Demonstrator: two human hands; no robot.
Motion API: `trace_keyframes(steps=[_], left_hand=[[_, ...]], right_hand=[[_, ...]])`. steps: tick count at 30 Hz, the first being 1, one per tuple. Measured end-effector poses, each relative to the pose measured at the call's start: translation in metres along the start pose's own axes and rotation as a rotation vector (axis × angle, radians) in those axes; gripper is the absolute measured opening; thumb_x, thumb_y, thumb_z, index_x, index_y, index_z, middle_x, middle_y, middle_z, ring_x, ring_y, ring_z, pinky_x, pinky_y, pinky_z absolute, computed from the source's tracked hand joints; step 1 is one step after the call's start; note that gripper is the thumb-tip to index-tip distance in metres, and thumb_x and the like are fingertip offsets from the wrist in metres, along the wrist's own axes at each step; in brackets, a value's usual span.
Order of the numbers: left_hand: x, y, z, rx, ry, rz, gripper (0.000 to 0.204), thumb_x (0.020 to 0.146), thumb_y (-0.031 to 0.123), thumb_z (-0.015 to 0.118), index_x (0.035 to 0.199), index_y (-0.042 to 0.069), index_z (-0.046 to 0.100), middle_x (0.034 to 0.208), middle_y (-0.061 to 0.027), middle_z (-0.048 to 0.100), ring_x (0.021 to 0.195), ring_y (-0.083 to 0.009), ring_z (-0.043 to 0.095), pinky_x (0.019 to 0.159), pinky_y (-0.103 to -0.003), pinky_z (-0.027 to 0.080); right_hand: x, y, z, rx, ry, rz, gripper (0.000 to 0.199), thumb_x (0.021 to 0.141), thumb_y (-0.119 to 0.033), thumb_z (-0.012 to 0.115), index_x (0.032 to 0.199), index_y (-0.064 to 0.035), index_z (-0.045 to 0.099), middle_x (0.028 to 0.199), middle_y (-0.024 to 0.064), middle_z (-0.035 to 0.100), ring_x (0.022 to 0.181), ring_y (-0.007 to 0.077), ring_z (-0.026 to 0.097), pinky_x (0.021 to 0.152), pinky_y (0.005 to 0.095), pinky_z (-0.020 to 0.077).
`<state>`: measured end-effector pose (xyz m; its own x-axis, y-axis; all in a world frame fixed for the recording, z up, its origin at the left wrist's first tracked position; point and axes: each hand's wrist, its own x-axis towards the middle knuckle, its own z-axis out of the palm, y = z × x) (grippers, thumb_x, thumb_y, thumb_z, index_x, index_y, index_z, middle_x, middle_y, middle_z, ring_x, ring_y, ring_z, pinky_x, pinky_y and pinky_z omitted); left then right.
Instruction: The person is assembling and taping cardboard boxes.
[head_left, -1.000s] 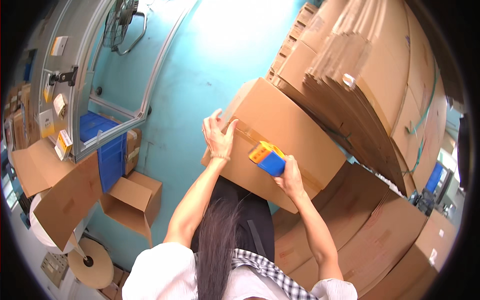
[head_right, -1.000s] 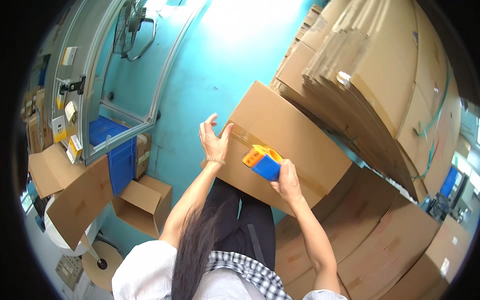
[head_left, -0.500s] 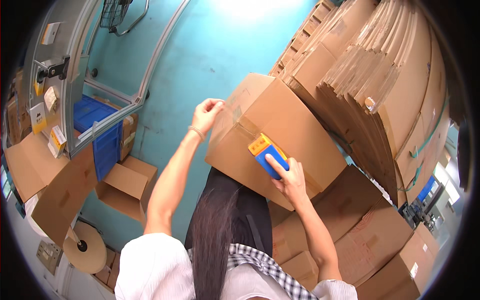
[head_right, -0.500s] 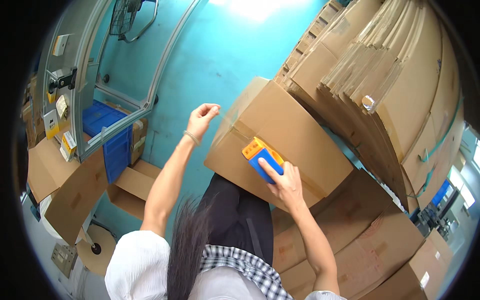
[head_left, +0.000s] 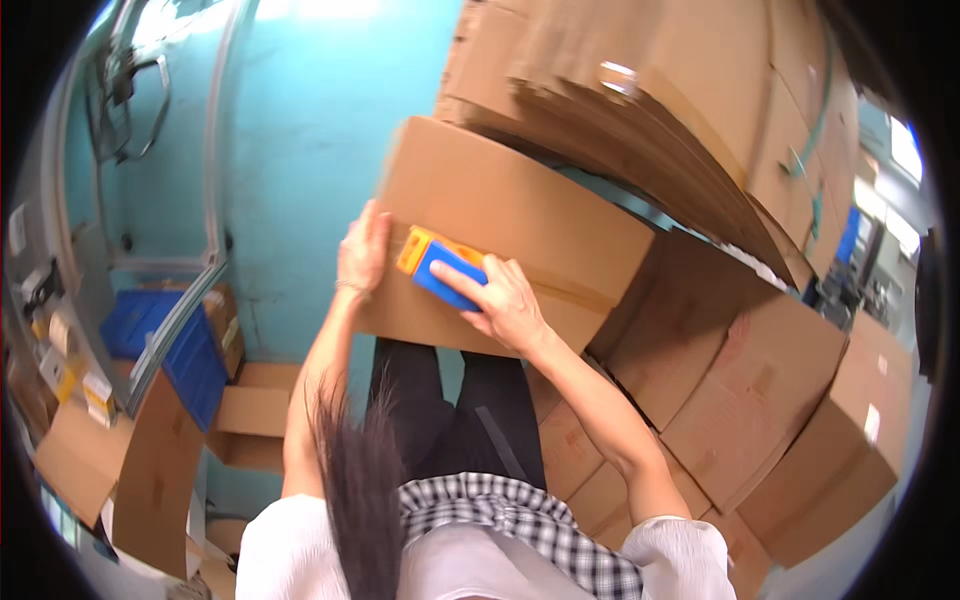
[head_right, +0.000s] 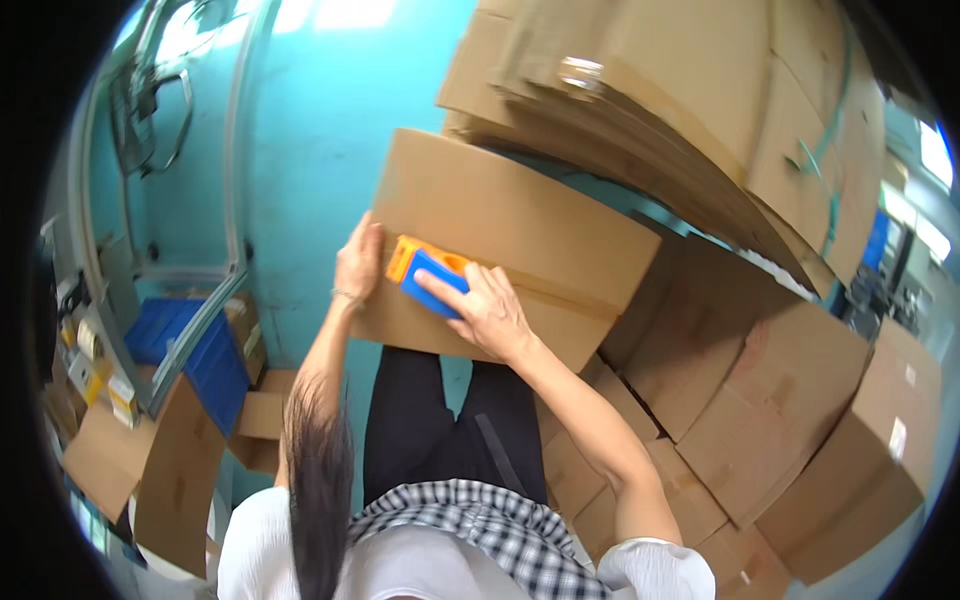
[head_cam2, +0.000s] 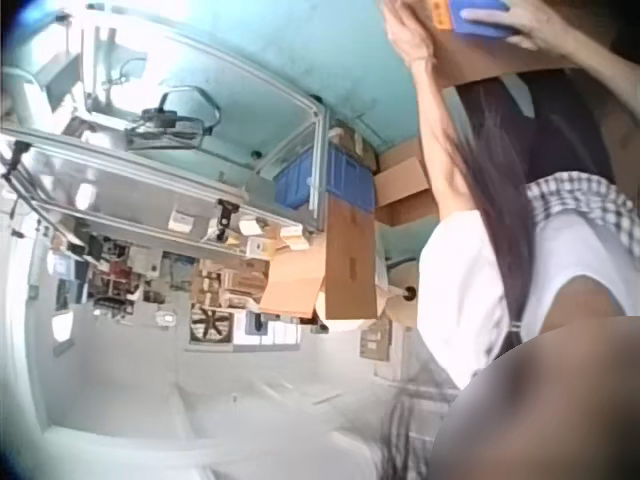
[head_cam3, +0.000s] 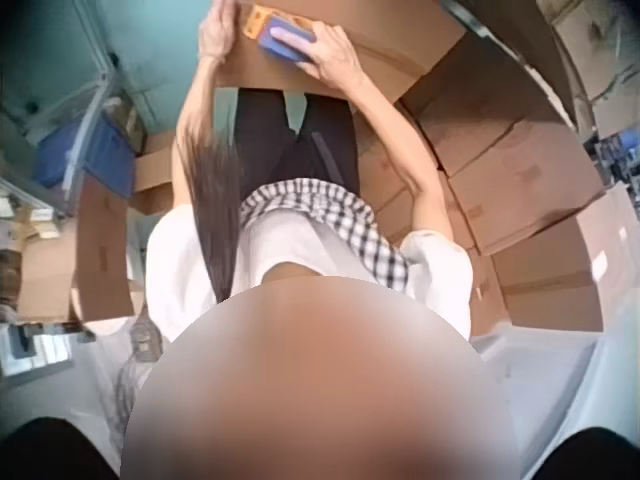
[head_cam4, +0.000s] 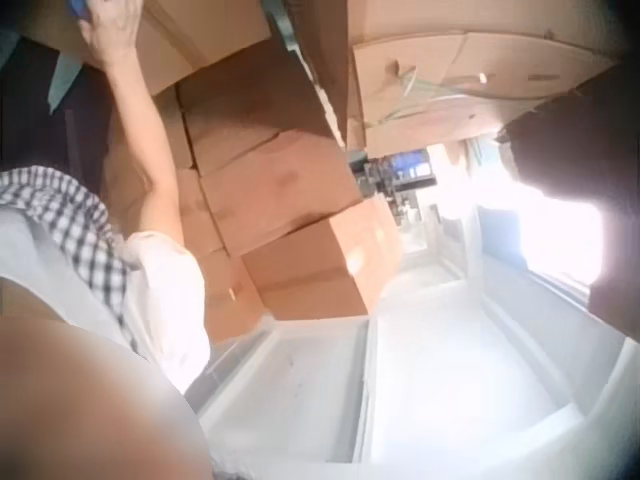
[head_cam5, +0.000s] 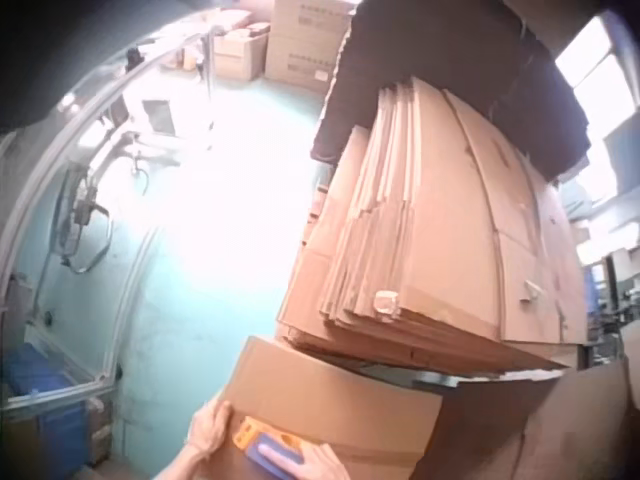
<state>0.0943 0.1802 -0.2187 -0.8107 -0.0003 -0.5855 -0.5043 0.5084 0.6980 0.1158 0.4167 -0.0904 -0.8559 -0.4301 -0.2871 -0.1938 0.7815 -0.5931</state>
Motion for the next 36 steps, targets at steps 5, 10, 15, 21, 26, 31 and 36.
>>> trace_keyframes(steps=[5, 10, 15, 21, 26, 31, 36], left_hand=[[-0.003, -0.004, -0.006, 0.229, 0.015, 0.032, 0.062, 0.100, 0.055, 0.034, 0.140, 0.009, 0.048, 0.128, -0.0157, 0.061, 0.123, -0.0343, 0.054, 0.116, -0.053, 0.015], [0.005, 0.004, 0.027, 0.282, -0.044, -0.011, 0.059, 0.100, 0.056, 0.036, 0.132, 0.010, 0.055, 0.119, -0.0156, 0.066, 0.117, -0.0344, 0.058, 0.113, -0.049, 0.026], [0.009, -0.021, 0.042, 0.133, 0.221, -0.035, 0.059, 0.097, 0.053, 0.048, 0.125, 0.003, 0.060, 0.117, -0.0176, 0.067, 0.111, -0.0214, 0.061, 0.098, -0.032, 0.044], [0.028, -0.042, 0.021, -0.111, 0.178, -0.249, 0.066, 0.097, 0.060, 0.042, 0.126, 0.003, 0.057, 0.106, -0.0095, 0.069, 0.104, -0.0188, 0.064, 0.084, -0.032, 0.045], [-0.026, -0.003, 0.119, 0.109, 0.251, -0.232, 0.067, 0.098, 0.061, 0.038, 0.120, 0.000, 0.055, 0.090, -0.0098, 0.063, 0.081, -0.0199, 0.058, 0.073, -0.031, 0.046], [-0.040, 0.014, 0.108, 0.387, 0.399, 0.144, 0.053, 0.100, 0.052, 0.044, 0.106, 0.001, 0.059, 0.080, -0.0112, 0.059, 0.072, -0.0229, 0.054, 0.071, -0.034, 0.047], [-0.006, 0.005, 0.095, 0.403, 0.404, 0.009, 0.057, 0.098, 0.055, 0.044, 0.112, 0.001, 0.058, 0.098, -0.0160, 0.065, 0.087, -0.0296, 0.060, 0.083, -0.037, 0.047]], right_hand=[[-0.142, 0.098, -0.056, 0.129, -0.068, -0.068, 0.078, 0.062, -0.002, 0.078, 0.130, -0.0337, 0.058, 0.077, 0.0085, 0.055, 0.060, 0.0290, 0.053, 0.054, 0.0395, 0.0434], [-0.306, 0.217, -0.109, -0.337, -0.218, 0.300, 0.071, 0.061, -0.006, 0.078, 0.125, -0.0301, 0.060, 0.098, 0.0125, 0.058, 0.086, 0.0324, 0.056, 0.073, 0.0422, 0.0434], [-0.292, 0.250, -0.086, -0.236, -0.135, 0.315, 0.058, 0.073, -0.006, 0.067, 0.125, -0.0306, 0.060, 0.110, 0.0117, 0.058, 0.095, 0.0330, 0.056, 0.083, 0.0422, 0.0454], [-0.372, 0.302, -0.086, -0.120, -0.125, 0.331, 0.070, 0.064, -0.002, 0.075, 0.126, -0.0306, 0.060, 0.106, 0.0114, 0.058, 0.095, 0.0337, 0.055, 0.085, 0.0443, 0.0451], [-0.350, 0.320, -0.078, -0.207, -0.188, 0.397, 0.069, 0.064, -0.002, 0.075, 0.125, -0.0305, 0.061, 0.107, 0.0090, 0.057, 0.102, 0.0311, 0.053, 0.089, 0.0429, 0.0431], [-0.339, 0.306, -0.072, -0.117, -0.179, 0.391, 0.067, 0.067, -0.001, 0.072, 0.125, -0.0329, 0.061, 0.107, 0.0090, 0.057, 0.103, 0.0311, 0.054, 0.090, 0.0434, 0.0434], [-0.296, 0.294, -0.042, -0.032, -0.073, 0.571, 0.056, 0.069, -0.006, 0.068, 0.120, -0.0287, 0.066, 0.107, 0.0137, 0.062, 0.096, 0.0352, 0.059, 0.088, 0.0445, 0.0471]])
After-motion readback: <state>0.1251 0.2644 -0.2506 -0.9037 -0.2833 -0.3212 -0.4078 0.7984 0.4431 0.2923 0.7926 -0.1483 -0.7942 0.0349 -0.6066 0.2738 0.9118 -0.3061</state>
